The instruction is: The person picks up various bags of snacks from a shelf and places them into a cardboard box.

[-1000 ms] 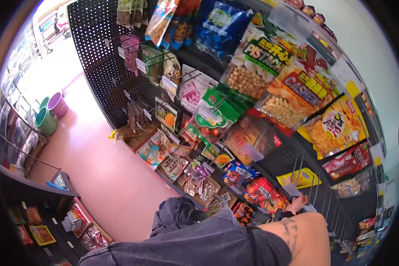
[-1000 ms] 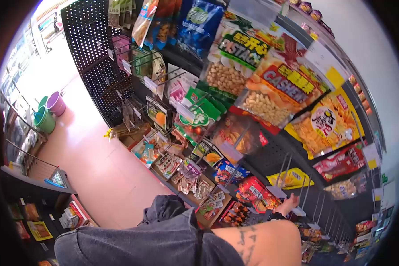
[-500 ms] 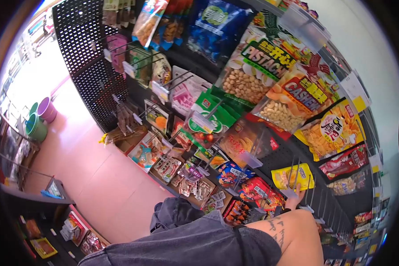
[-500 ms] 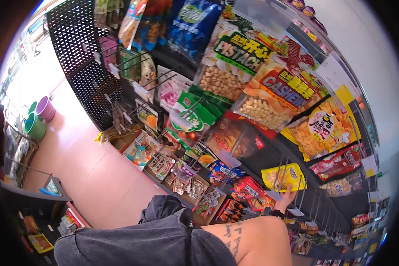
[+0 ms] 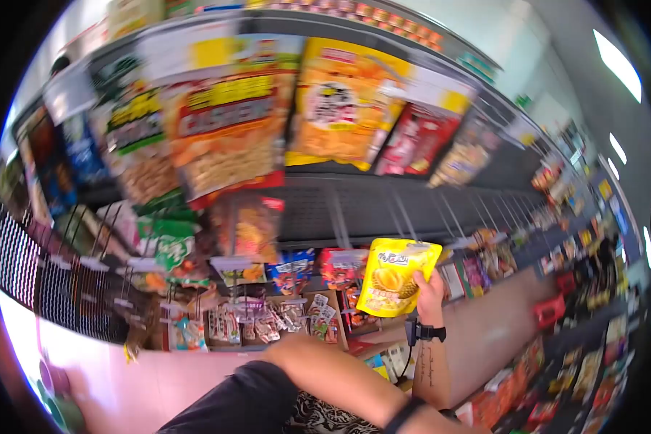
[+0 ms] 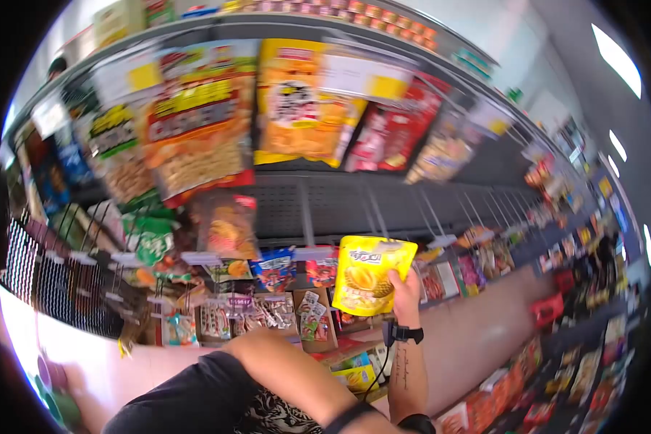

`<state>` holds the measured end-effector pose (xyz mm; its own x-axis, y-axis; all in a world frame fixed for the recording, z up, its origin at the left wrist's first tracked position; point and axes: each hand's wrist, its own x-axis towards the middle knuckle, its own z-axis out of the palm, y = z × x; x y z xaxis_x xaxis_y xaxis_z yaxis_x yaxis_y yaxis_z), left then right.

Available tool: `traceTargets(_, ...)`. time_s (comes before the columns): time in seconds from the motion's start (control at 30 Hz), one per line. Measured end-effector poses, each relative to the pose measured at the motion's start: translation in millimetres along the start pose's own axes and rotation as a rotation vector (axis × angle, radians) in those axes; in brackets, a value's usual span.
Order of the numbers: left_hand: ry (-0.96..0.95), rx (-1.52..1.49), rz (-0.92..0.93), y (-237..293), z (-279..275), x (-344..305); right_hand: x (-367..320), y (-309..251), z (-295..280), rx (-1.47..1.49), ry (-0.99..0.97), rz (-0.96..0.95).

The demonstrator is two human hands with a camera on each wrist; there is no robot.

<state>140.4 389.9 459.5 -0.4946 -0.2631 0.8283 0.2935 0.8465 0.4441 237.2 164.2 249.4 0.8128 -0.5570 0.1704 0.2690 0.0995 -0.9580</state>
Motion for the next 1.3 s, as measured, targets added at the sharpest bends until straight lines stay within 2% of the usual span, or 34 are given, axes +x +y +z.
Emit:
traceTargets(0.03,0.078,0.09,-0.079,-8.1,-17.6,-24.3,-2.9,-13.6,4.7,-0.043,-0.004,0.016)
traceTargets(0.07,-0.062,0.234,-0.247,-20.0,-33.0,-54.2,-1.4,-24.1,8.9,-0.067,-0.055,0.013)
traceTargets(0.1,0.09,0.162,-0.249,-26.2,-40.8,-77.7,-3.7,-30.4,9.1,-0.093,-0.104,0.016)
traceTargets(0.17,0.169,0.107,-0.709,-27.9,-57.9,-138.0,-6.9,-30.8,6.8,-0.128,-0.222,0.075)
traceTargets(0.2,0.345,0.028,-1.085,-24.1,-57.0,-169.2,-14.4,-23.6,1.1,-0.246,-0.21,0.024)
traceTargets(0.23,0.494,0.174,-1.046,-33.4,-52.7,-208.1,-23.5,-3.1,-14.7,-0.353,-0.191,0.047)
traceTargets(0.27,0.572,0.336,-1.176,-35.7,-47.5,-242.5,-37.1,2.4,-24.3,-0.451,-0.172,0.036)
traceTargets(0.3,0.595,0.333,-1.406,-39.4,-43.8,-272.2,-58.8,9.5,-34.7,-0.549,-0.155,0.056)
traceTargets(0.33,0.835,0.257,-1.406,-52.0,-26.7,-308.3,-83.3,17.8,-46.8,-0.516,-0.122,0.116)
traceTargets(0.37,0.907,0.355,-1.471,-63.8,-17.5,-321.0,-103.7,26.1,-58.9,-0.484,-0.097,0.167)
traceTargets(0.4,0.885,0.491,-1.565,-78.5,-7.0,-329.3,-126.2,54.3,-73.2,-0.252,-0.032,0.204)
traceTargets(0.43,0.926,0.41,-1.484,-92.8,1.3,-321.0,-151.3,60.8,-80.0,-0.241,-0.002,0.256)
traceTargets(0.5,0.975,0.283,-1.27,-124.4,13.8,-296.5,-187.4,59.3,-103.0,-0.426,-0.004,0.308)
traceTargets(0.53,0.755,0.402,-1.35,-140.7,17.7,-289.7,-207.1,61.7,-116.8,-0.526,0.001,0.361)
traceTargets(0.57,0.615,0.522,-1.392,-158.7,20.3,-276.5,-228.3,67.7,-127.9,-0.514,0.018,0.382)
traceTargets(0.63,0.531,0.523,-1.325,-195.4,35.5,-269.7,-262.8,79.0,-148.0,-0.109,0.298,0.464)
traceTargets(0.7,0.476,0.465,-1.306,-227.4,54.3,-274.0,-286.4,84.0,-162.8,-0.168,0.344,0.415)
traceTargets(0.77,0.421,0.415,-1.277,-255.8,69.8,-289.5,-314.0,112.3,-176.8,-0.325,0.391,0.488)
traceTargets(0.83,0.393,0.38,-1.459,-284.1,89.3,-314.8,-333.1,143.0,-182.6,-0.253,0.44,0.507)
traceTargets(0.9,0.407,0.499,-1.484,-300.9,112.7,-356.5,-349.1,176.2,-188.4,-0.593,0.581,0.735)
traceTargets(0.93,0.452,0.553,-1.478,-306.1,117.8,-374.1,-356.7,198.8,-197.9,-0.86,0.564,0.801)
traceTargets(0.97,0.498,0.606,-1.476,-303.5,108.3,-358.6,-354.5,207.5,-203.4,-0.856,0.562,0.797)
traceTargets(1.0,0.55,0.329,-1.678,-288.5,102.9,-344.2,-353.9,217.1,-204.7,-0.992,0.57,0.735)
traceTargets(1.03,0.546,0.338,-1.685,-279.9,100.8,-343.4,-349.6,223.7,-203.1,-1.125,0.579,0.666)
traceTargets(1.07,0.509,0.272,-1.643,-265.3,100.5,-348.7,-333.4,209.2,-197.6,-1.177,0.479,0.723)
traceTargets(1.1,0.475,0.212,-1.599,-250.1,99.6,-352.6,-327.2,212.2,-197.2,-1.166,0.473,0.709)
traceTargets(1.17,0.388,0.191,-1.721,-220.7,94.2,-350.4,-317.0,220.7,-203.1,-1.704,0.358,0.38)
traceTargets(1.2,0.164,0.385,-1.456,-209.3,105.7,-356.6,-314.1,236.3,-212.3,-1.735,0.364,0.249)
traceTargets(1.23,0.289,0.377,-1.561,-190.9,111.9,-379.4,-291.1,241.1,-224.8,-1.349,0.294,0.434)
traceTargets(1.27,0.429,0.367,-1.654,-174.5,118.1,-404.2,-284.1,241.0,-230.3,-1.272,0.186,0.427)
traceTargets(1.3,0.465,0.33,-1.711,-164.2,113.2,-392.0,-288.2,279.1,-244.9,-1.243,0.199,0.36)
